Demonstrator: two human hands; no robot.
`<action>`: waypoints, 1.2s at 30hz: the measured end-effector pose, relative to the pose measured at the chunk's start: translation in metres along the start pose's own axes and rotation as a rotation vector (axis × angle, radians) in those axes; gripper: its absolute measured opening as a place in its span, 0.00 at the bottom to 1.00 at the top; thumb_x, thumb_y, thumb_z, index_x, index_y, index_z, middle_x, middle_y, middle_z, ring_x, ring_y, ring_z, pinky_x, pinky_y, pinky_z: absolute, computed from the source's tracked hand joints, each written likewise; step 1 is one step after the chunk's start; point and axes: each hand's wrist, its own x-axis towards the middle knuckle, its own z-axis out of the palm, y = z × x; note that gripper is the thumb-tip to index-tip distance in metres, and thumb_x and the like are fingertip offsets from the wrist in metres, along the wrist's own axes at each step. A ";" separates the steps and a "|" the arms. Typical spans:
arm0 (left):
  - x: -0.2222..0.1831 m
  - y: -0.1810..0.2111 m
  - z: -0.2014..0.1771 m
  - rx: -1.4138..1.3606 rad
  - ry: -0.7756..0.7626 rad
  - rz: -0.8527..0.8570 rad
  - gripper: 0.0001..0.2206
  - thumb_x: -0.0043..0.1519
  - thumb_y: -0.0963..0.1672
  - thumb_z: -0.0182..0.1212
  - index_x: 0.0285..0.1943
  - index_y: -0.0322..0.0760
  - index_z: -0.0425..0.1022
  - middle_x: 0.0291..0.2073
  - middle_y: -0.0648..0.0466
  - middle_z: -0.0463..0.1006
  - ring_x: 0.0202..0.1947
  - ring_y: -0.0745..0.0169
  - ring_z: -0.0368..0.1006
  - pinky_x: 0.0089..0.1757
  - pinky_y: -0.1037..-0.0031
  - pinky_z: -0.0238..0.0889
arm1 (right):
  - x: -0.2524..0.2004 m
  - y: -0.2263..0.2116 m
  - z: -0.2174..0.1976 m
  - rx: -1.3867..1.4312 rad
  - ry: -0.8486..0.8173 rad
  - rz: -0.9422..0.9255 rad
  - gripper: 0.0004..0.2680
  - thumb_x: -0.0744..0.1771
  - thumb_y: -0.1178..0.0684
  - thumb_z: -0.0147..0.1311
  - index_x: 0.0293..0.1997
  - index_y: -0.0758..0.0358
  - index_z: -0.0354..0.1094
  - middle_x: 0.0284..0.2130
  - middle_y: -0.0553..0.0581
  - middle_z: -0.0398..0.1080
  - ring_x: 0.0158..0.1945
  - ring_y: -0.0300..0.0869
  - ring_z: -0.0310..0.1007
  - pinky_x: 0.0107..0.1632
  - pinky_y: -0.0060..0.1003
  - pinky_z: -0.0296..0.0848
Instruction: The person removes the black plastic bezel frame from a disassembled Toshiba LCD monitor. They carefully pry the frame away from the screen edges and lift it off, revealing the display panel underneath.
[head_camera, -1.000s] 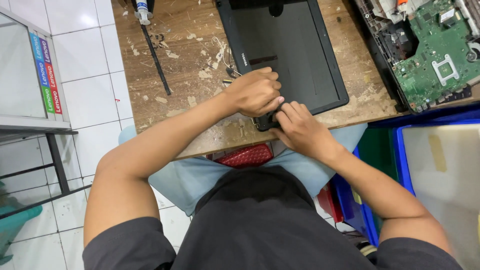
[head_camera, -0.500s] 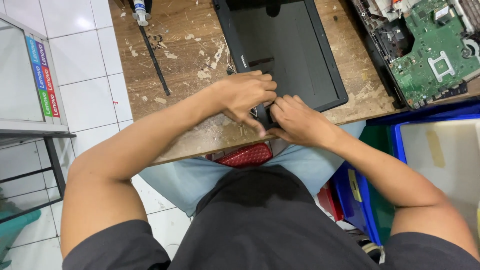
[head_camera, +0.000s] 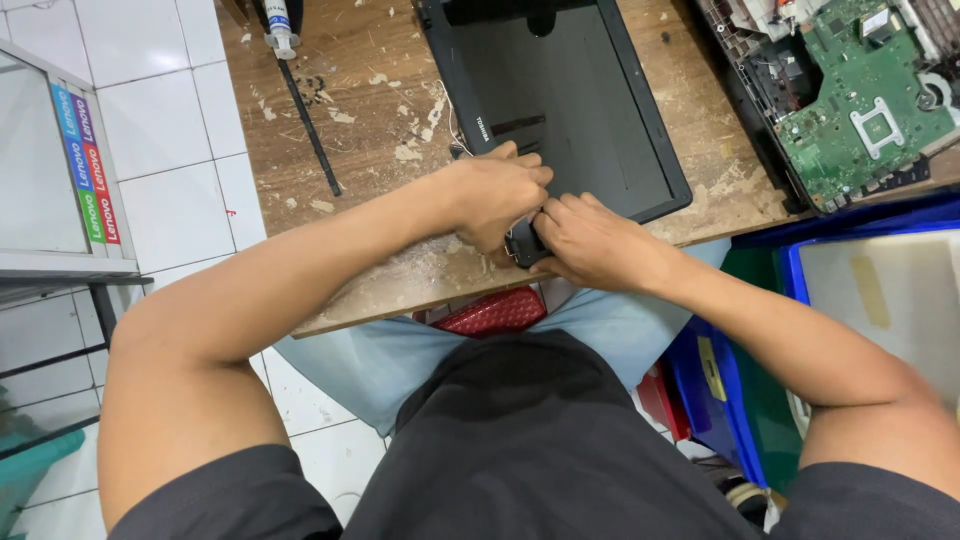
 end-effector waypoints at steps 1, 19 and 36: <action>0.001 -0.001 0.005 0.001 0.000 0.002 0.25 0.41 0.56 0.80 0.40 0.40 0.82 0.48 0.54 0.79 0.54 0.52 0.73 0.55 0.59 0.62 | -0.001 -0.001 -0.001 0.000 0.000 0.002 0.21 0.68 0.30 0.57 0.45 0.61 0.68 0.36 0.54 0.64 0.40 0.50 0.71 0.44 0.46 0.66; 0.004 -0.010 0.021 0.004 -0.052 0.128 0.33 0.42 0.57 0.85 0.48 0.34 0.80 0.52 0.50 0.76 0.58 0.49 0.71 0.59 0.55 0.62 | -0.002 -0.001 0.006 0.031 -0.093 -0.009 0.25 0.69 0.26 0.51 0.47 0.65 0.69 0.37 0.58 0.69 0.42 0.52 0.75 0.47 0.46 0.68; 0.013 -0.021 0.003 -0.176 0.015 0.158 0.31 0.46 0.58 0.85 0.45 0.34 0.79 0.47 0.48 0.77 0.55 0.42 0.73 0.55 0.51 0.65 | -0.003 0.028 -0.028 0.265 -0.232 0.029 0.18 0.67 0.35 0.63 0.44 0.62 0.68 0.38 0.59 0.69 0.49 0.58 0.76 0.50 0.52 0.70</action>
